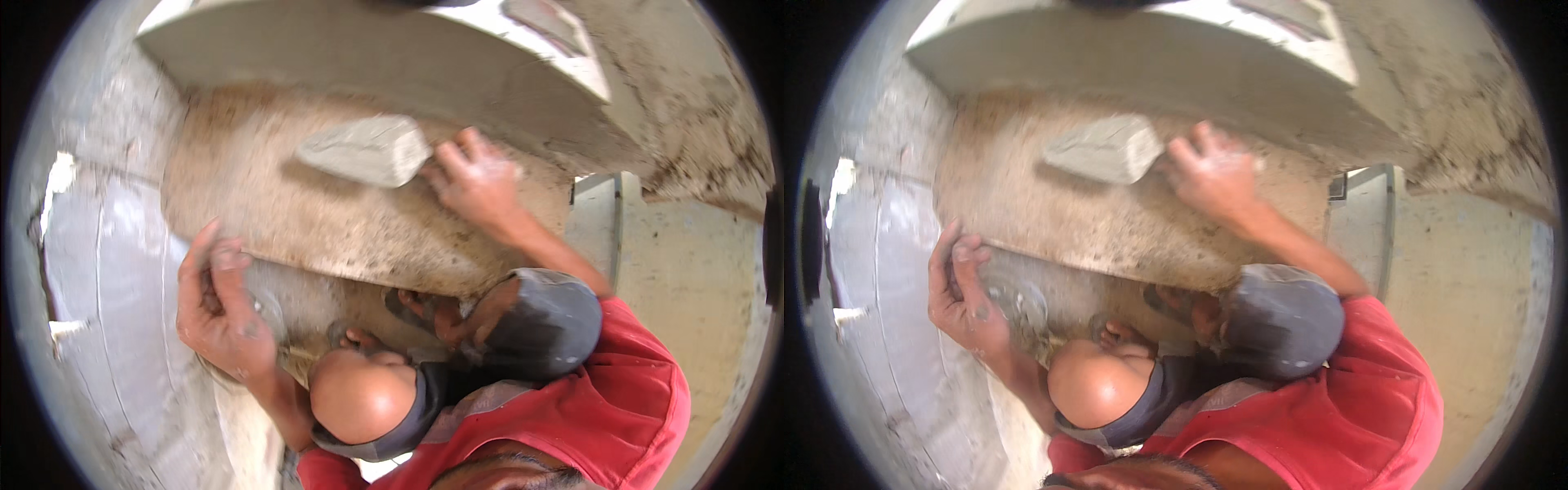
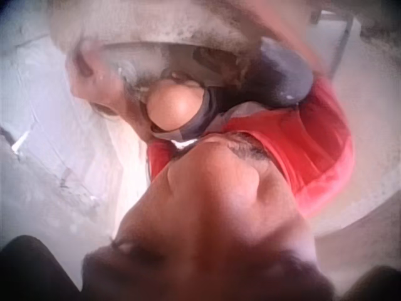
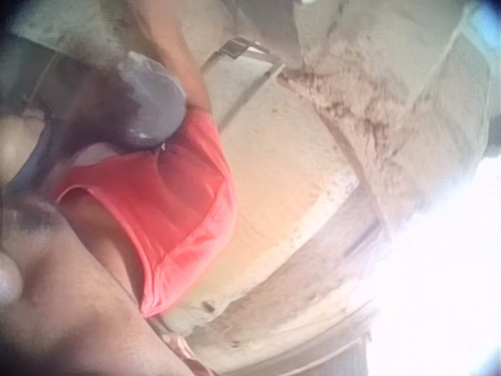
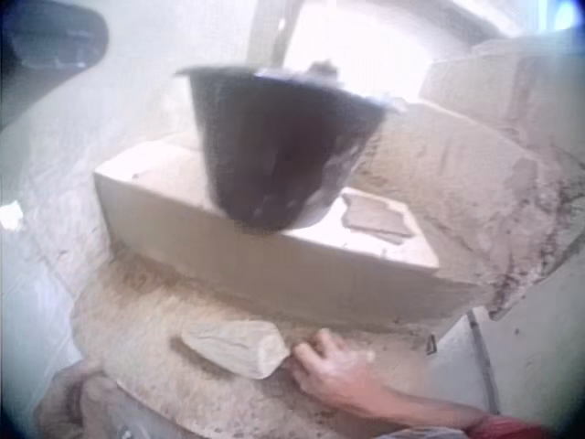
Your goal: The person scoops wet cement from a bowl and applies it to a stair tread using a trowel and a float. They repeatedly smooth and level the surface, occasionally dipping the float into a bucket of water to aid in finishing.
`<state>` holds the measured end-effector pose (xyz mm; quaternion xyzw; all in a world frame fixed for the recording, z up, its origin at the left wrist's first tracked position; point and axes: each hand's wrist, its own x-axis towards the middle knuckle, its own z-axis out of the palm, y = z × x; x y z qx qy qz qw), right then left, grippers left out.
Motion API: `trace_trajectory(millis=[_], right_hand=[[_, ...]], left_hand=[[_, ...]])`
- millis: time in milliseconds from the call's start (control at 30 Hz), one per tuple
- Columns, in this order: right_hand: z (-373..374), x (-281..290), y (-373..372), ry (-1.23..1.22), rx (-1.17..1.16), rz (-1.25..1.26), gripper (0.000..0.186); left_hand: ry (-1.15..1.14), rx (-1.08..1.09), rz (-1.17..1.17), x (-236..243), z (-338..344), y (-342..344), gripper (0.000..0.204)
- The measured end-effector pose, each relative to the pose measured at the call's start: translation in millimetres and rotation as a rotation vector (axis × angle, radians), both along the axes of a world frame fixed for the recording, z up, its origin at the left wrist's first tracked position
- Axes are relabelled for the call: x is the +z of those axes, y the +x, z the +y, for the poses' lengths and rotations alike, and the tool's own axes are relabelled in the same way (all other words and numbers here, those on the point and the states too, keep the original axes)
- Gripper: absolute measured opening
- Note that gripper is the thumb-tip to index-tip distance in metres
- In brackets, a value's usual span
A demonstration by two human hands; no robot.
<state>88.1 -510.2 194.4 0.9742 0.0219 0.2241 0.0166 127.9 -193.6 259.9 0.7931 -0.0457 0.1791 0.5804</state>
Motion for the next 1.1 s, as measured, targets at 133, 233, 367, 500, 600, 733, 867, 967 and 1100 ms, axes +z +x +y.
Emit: trace_trajectory(millis=[133,233,367,500,600,733,867,967,1100], right_hand=[[17.2,0.2,0.5,0.237,0.026,-0.002,0.034],[21.1,0.0,-7.0,0.26,0.02,0.036,0.035],[17.8,2.4,-22.6,0.335,-0.052,0.048,0.034],[15.8,5.6,-33.8,0.41,-0.074,0.081,0.037],[14.5,8.4,-34.7,0.465,-0.082,0.083,0.039],[12.7,11.7,-32.3,0.506,-0.07,0.142,0.042],[10.3,13.2,-30.8,0.523,-0.039,0.14,0.044],[7.4,11.6,-30.6,0.55,-0.053,0.195,0.045],[0.9,9.5,-36.8,0.611,-0.041,0.146,0.045]], left_hand=[[0.332,-0.622,-0.62,70.9,-106.6,33.7,0.027],[0.42,-0.707,-0.973,112.2,-217.9,74.9,0.023],[1.014,-0.873,-0.449,155.1,-325.4,112.3,0.036],[1.298,-0.9,-0.238,168.8,-360.1,120.2,0.055],[1.381,-0.878,-0.261,175.1,-366.6,126.1,0.071],[1.346,-0.844,-0.231,176.5,-370.1,128.1,0.076],[1.349,-0.844,-0.163,176.1,-378.0,124.6,0.076],[1.385,-0.92,-0.105,179.4,-387.4,129.8,0.059],[1.388,-0.951,0.0,178.5,-391.1,137.1,0.056]])
